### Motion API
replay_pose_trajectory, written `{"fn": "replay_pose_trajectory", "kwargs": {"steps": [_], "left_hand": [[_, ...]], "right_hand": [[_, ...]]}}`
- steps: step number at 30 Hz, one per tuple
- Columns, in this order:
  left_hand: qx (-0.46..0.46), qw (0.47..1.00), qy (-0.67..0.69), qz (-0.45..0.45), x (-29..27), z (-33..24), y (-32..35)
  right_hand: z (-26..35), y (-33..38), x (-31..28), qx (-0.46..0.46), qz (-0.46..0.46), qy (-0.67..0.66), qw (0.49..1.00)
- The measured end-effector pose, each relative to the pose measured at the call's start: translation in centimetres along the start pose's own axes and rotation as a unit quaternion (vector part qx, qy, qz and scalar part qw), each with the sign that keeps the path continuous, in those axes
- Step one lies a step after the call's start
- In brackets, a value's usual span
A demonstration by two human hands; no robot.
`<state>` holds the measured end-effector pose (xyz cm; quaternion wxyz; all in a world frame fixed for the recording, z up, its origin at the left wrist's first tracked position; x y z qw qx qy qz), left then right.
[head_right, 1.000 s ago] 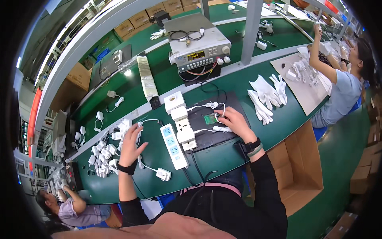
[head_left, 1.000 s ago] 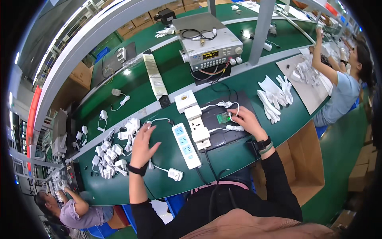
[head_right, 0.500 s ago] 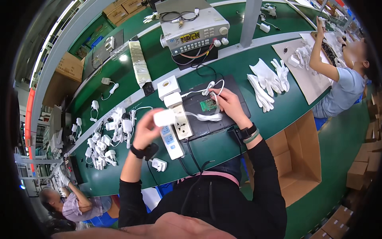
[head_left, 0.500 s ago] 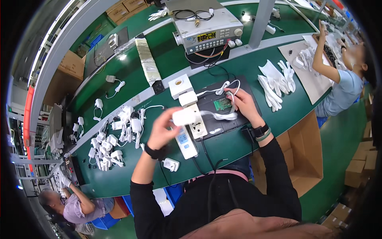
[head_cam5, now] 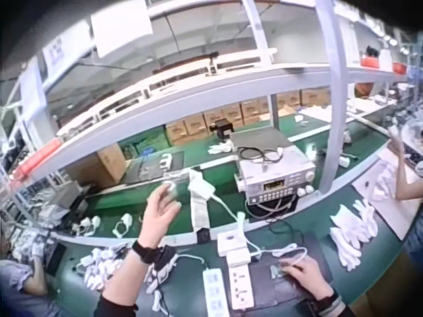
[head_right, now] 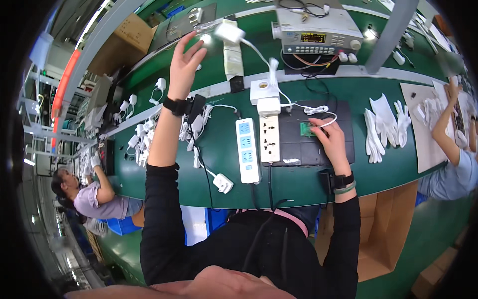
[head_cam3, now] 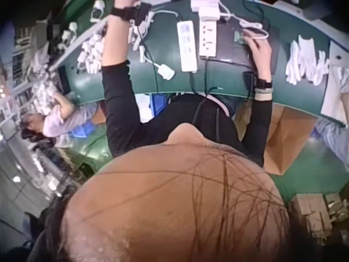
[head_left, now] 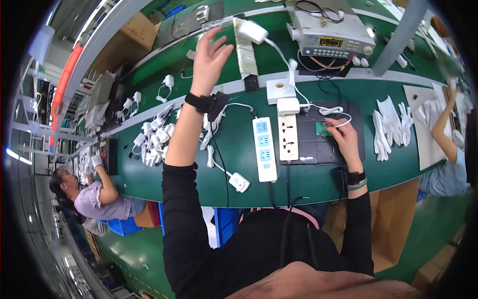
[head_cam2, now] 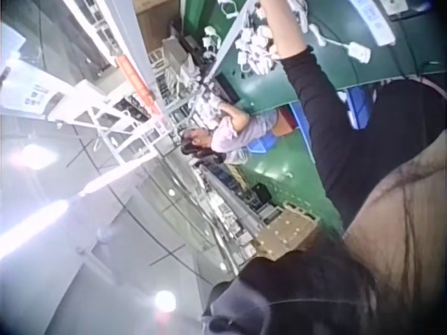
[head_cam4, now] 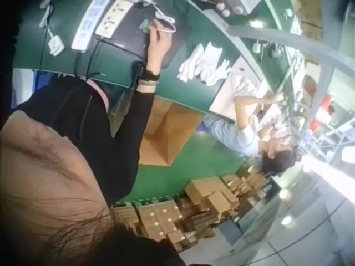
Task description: Assemble and test power adapters at a manual assembly station.
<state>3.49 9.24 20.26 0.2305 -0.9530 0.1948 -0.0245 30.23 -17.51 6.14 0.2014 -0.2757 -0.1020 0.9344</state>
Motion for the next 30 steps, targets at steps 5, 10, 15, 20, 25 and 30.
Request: {"fn": "replay_pose_trajectory", "kwargs": {"steps": [5,10,15,20,25,30], "left_hand": [[-0.127,0.912,-0.337,0.197,-2.4,-0.6,6.9],[-0.094,0.853,-0.437,0.27,-3.0,-0.3,11.7],[0.0,0.873,-0.352,0.337,4.2,0.8,8.5],[0.144,0.848,-0.305,0.409,8.9,10.0,3.2],[-0.037,0.726,-0.234,0.646,12.4,11.5,0.8],[-0.109,0.847,-0.144,0.499,10.9,10.6,-1.6]], "right_hand": [[-0.3,0.7,-0.6,0.049,-0.011,-0.061,0.997],[-0.3,0.5,0.2,0.043,-0.018,-0.046,0.998],[0.0,0.3,0.1,0.052,-0.007,-0.041,0.998],[0.0,1.2,-0.9,0.024,-0.048,0.002,0.999],[-1.2,1.5,-0.1,-0.003,-0.025,-0.014,1.0],[-0.8,1.3,-1.0,0.029,-0.008,-0.025,0.999]]}}
Point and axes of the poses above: each hand's wrist, its own y-axis away from the middle knuckle, its own x-axis out of the palm, z = x × y, the point moved 1 cm from there along -y, towards the middle knuckle, and after that the axes turned 2 degrees about y, right-handed, at the moved point
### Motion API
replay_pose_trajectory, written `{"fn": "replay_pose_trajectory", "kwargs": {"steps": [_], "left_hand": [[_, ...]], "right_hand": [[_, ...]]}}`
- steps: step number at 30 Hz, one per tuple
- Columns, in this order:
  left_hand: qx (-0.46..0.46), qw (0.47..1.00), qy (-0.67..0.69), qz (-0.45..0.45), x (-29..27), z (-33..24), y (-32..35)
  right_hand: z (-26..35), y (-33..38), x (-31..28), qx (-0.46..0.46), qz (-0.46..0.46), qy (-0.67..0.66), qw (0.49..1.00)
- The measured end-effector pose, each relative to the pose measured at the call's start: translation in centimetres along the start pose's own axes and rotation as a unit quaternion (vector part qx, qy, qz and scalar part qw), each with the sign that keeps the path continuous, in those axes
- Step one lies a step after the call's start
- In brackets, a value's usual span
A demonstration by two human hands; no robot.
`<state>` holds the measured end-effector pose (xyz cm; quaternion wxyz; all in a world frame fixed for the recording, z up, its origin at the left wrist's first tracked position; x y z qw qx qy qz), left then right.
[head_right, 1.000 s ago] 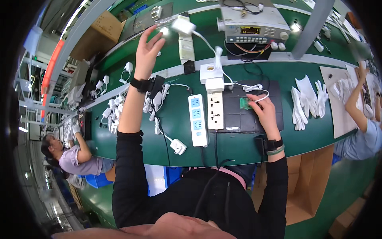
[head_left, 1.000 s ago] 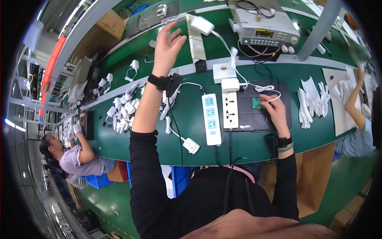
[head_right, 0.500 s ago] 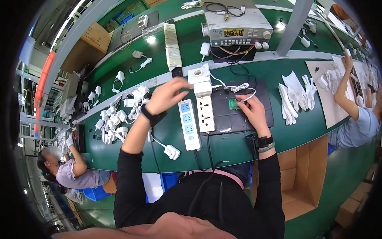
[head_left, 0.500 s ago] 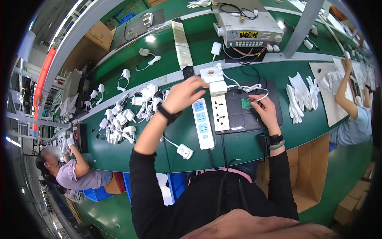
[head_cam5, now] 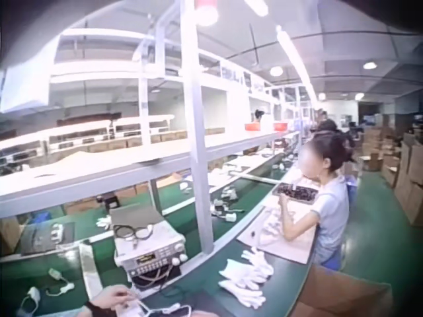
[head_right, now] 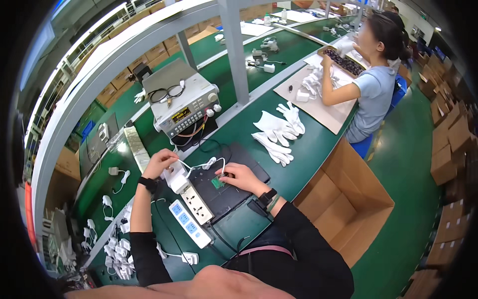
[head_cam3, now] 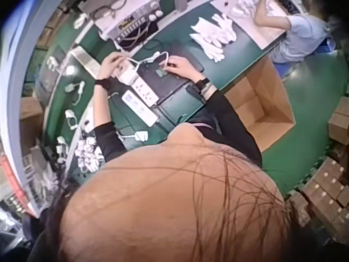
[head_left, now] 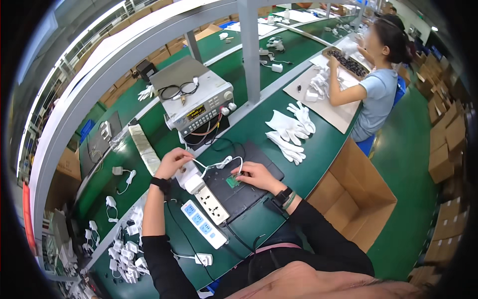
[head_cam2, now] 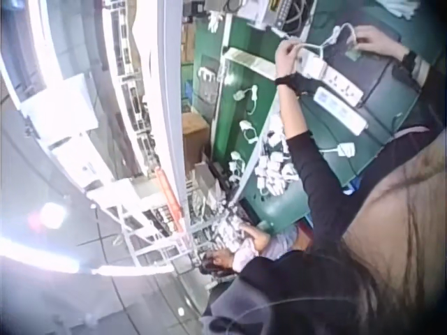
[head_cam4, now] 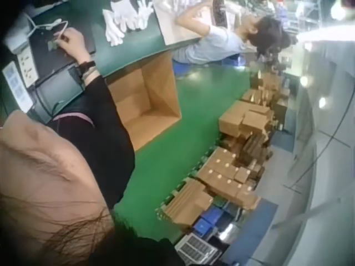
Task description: Assemble and test power adapters at a manual assembly station.
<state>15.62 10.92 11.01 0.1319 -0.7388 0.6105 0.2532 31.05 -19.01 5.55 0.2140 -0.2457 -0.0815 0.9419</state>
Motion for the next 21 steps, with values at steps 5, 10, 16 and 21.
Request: {"fn": "replay_pose_trajectory", "kwargs": {"steps": [5,10,16,21], "left_hand": [[0.04,0.986,0.121,-0.103,1.7,-2.3,2.0],[0.154,0.964,-0.208,0.055,5.1,-8.4,2.4],[0.057,0.939,0.224,-0.254,0.2,-4.2,3.3],[0.11,0.849,0.073,-0.511,-5.1,1.9,3.4]], "right_hand": [[0.4,-0.5,0.7,-0.016,-0.005,0.022,1.0],[0.6,-0.3,-0.2,0.045,-0.026,-0.019,0.998],[0.1,-0.3,0.8,0.02,-0.011,-0.024,0.999],[0.7,-0.5,1.1,0.028,-0.014,-0.019,0.999]]}}
Point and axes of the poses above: each hand's wrist, its own y-axis away from the middle knuckle, its own x-axis out of the palm, z = x × y, the point moved 1 cm from there along -y, towards the middle knuckle, and after that the axes turned 2 degrees about y, right-handed, at the moved point
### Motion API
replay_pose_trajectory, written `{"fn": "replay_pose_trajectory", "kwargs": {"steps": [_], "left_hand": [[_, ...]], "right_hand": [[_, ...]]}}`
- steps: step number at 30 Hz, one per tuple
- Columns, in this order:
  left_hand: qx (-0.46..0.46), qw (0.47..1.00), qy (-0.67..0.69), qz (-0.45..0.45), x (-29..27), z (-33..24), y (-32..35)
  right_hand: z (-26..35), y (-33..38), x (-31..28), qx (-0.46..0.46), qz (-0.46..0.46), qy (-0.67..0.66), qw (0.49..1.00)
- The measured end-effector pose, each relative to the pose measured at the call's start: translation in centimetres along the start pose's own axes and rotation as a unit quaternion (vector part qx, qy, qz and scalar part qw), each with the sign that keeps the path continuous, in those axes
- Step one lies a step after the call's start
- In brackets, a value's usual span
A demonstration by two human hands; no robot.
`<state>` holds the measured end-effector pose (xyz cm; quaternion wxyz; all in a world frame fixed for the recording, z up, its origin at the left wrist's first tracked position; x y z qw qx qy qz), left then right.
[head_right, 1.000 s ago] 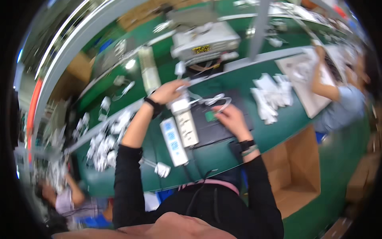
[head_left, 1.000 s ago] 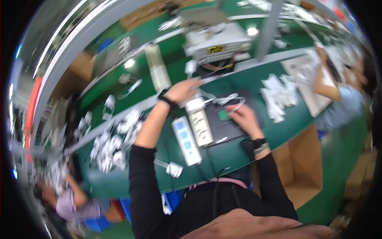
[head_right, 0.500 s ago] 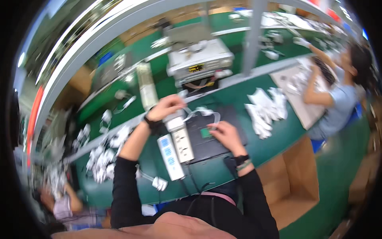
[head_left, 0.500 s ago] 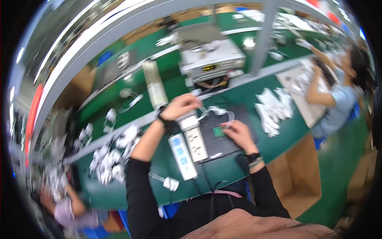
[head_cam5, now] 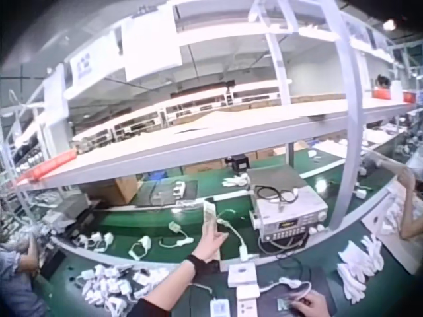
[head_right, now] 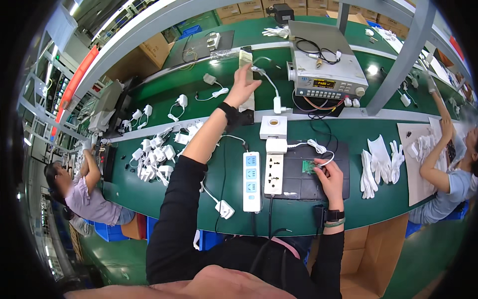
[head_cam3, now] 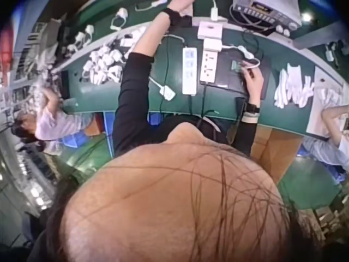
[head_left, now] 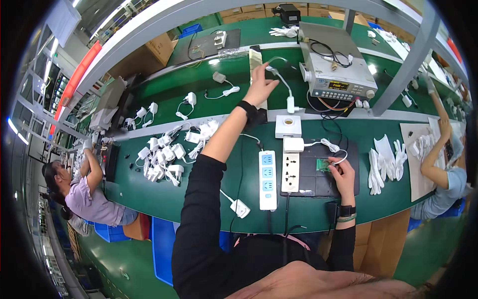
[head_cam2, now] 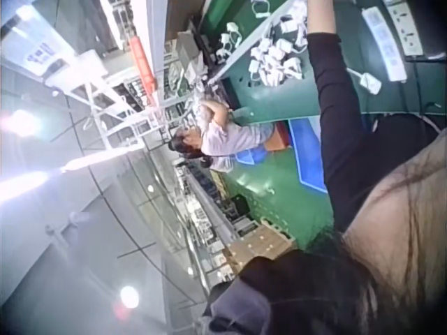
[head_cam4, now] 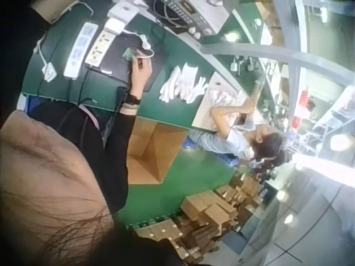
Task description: Assemble and test power adapters at a manual assembly station.
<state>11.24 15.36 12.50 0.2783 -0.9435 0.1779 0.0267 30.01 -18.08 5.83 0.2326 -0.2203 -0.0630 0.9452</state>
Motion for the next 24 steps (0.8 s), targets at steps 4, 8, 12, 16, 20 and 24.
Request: {"fn": "replay_pose_trajectory", "kwargs": {"steps": [4,8,12,16,20,24], "left_hand": [[-0.08,0.964,-0.234,0.099,-6.0,7.2,-0.4],[0.057,0.89,-0.445,0.087,-9.3,10.6,-1.7],[-0.002,0.75,-0.635,0.186,-10.7,11.6,-3.7],[-0.025,0.604,-0.77,0.202,-16.1,18.1,-5.1],[-0.108,0.559,-0.798,0.198,-18.8,22.4,-7.7],[-0.193,0.576,-0.744,0.278,-11.0,19.2,-9.8]], "right_hand": [[0.4,-0.4,0.3,0.0,-0.002,-0.002,1.0],[0.3,-0.2,-0.4,0.01,-0.013,0.01,1.0],[-0.3,0.0,-0.6,-0.008,-0.021,0.031,0.999],[-0.3,-0.2,-0.6,-0.015,-0.039,0.023,0.999],[0.1,-0.1,-0.8,-0.039,0.011,0.024,0.999],[-1.3,0.7,-1.3,-0.016,-0.009,0.04,0.999]]}}
Point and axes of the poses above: each hand's wrist, its own y-axis away from the middle knuckle, its own x-axis out of the palm, z = x × y, the point moved 1 cm from there along -y, towards the middle knuckle, and after that the axes turned 2 degrees about y, right-handed, at the moved point
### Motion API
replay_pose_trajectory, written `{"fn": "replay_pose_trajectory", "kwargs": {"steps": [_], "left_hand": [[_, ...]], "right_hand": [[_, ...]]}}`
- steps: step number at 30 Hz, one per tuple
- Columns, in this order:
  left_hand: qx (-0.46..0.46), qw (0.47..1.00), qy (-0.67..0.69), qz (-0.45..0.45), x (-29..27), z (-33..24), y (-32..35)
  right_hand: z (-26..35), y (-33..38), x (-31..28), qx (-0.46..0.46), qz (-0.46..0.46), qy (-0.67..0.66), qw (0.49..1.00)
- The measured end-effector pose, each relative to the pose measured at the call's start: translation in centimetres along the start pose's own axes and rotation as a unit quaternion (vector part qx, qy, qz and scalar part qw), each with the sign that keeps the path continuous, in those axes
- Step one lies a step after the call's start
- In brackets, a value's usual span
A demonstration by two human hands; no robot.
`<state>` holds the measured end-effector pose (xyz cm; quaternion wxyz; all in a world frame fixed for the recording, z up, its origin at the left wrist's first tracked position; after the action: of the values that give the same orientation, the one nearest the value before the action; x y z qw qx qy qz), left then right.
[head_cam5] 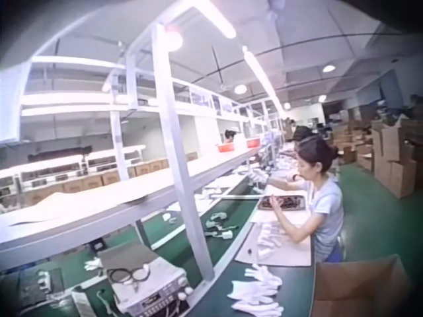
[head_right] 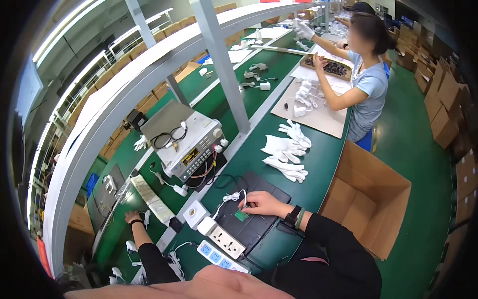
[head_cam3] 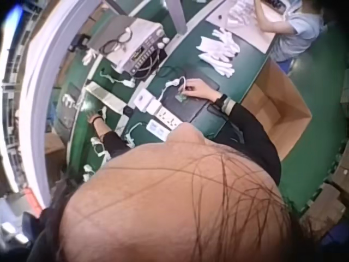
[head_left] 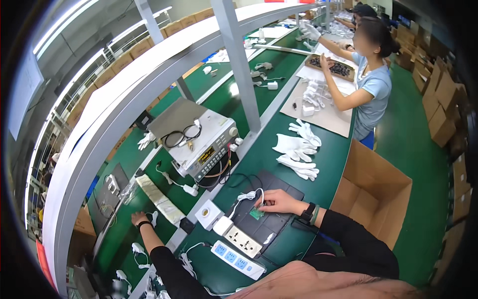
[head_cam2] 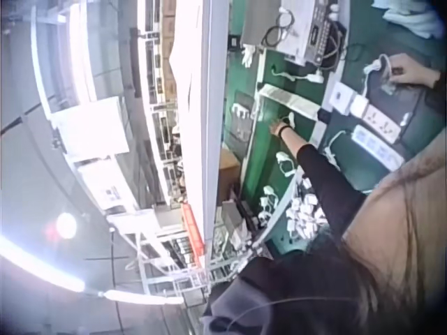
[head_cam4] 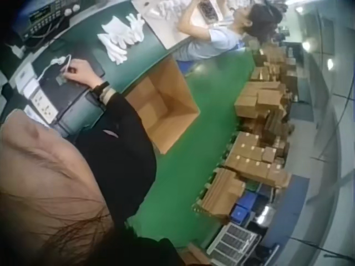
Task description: Assemble and test power adapters at a manual assembly station.
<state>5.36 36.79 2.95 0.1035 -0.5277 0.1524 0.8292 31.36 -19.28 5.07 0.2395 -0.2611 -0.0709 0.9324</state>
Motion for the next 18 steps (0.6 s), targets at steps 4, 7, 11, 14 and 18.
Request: {"fn": "replay_pose_trajectory", "kwargs": {"steps": [4,7,11,14,18], "left_hand": [[-0.087,0.994,0.04,0.061,2.1,4.2,0.0],[-0.102,0.992,0.013,0.07,4.6,6.8,-0.5],[0.054,0.991,0.115,0.035,2.8,8.4,3.9],[0.152,0.935,0.32,0.006,1.7,11.5,9.3],[0.184,0.778,0.6,0.035,-12.4,4.5,23.4]], "right_hand": [[0.6,-0.3,0.6,-0.017,0.0,-0.022,1.0],[0.6,-0.7,1.1,-0.026,0.009,-0.027,0.999],[-0.3,-0.3,0.9,-0.031,0.013,-0.031,0.999],[0.2,-0.8,1.0,-0.046,0.03,-0.02,0.998],[1.2,1.4,-1.8,0.021,0.035,-0.073,0.996]]}}
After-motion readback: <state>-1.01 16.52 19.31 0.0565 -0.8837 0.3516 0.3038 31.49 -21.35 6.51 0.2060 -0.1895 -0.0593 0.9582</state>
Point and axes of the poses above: each hand's wrist, its own y-axis away from the middle knuckle, its own x-axis out of the palm, z = x × y, the point moved 1 cm from there along -y, towards the middle knuckle, and after that the axes turned 2 degrees about y, right-handed, at the moved point
